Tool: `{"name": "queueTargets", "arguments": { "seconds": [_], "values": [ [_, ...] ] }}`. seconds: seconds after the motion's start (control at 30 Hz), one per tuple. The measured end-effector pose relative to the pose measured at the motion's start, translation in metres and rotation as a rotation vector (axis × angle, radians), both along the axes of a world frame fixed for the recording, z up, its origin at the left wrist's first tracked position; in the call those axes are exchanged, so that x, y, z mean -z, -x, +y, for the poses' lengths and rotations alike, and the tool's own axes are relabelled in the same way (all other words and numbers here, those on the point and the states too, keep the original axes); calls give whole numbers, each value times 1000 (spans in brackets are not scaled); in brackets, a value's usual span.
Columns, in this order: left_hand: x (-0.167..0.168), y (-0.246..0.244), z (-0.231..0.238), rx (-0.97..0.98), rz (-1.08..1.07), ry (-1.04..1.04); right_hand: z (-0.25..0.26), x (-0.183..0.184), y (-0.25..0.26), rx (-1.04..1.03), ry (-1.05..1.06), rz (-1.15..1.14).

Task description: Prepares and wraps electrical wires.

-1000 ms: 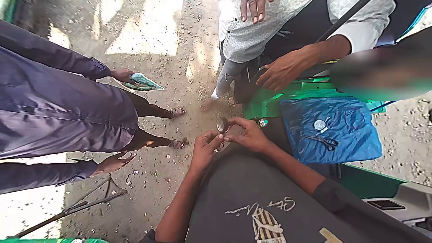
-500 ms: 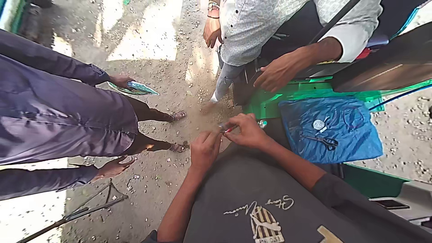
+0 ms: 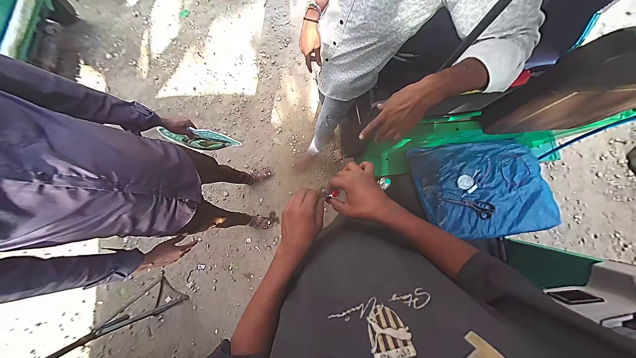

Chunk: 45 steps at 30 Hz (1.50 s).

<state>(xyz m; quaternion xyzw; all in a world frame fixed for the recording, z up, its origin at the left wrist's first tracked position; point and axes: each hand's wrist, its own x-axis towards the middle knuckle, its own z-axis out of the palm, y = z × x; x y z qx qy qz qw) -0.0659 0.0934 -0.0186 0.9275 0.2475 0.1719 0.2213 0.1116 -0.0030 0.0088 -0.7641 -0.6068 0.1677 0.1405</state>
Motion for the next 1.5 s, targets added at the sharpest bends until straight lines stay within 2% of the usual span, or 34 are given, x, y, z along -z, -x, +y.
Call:
{"name": "queueTargets", "arguments": {
  "seconds": [0.1, 0.33, 0.47, 0.57, 0.77, 0.9, 1.07, 1.23, 1.37, 1.5],
  "values": [
    [-3, -1, 1, -3, 48, 26, -1, -2, 2, -6, -19, -28],
    [-8, -2, 5, 40, -26, 381, -2, -8, 3, 24, -1, 18],
    [-9, 0, 7, 46, -37, 330, -5, -14, -6, -20, 108, 206],
    [-12, -2, 7, 78, -25, 316, -7, -11, -5, 46, 100, 295],
    [-16, -3, 9, 192, -13, 330, -5, -6, 8, 72, 67, 192],
    [-14, -3, 10, 231, -11, 372, -4, -9, 7, 51, 133, 187],
    [-9, 0, 15, 217, -64, 556, -6, -9, 6, 46, 155, 224],
    [-5, 3, 19, 238, -87, 637, -8, -5, 5, 26, 156, 276],
    [-1, 8, 21, 260, -117, 838, -13, -2, 1, 37, 149, 390],
    [0, 8, 19, 174, -149, 929, -15, 1, 6, 58, 77, 300]
  ]
}}
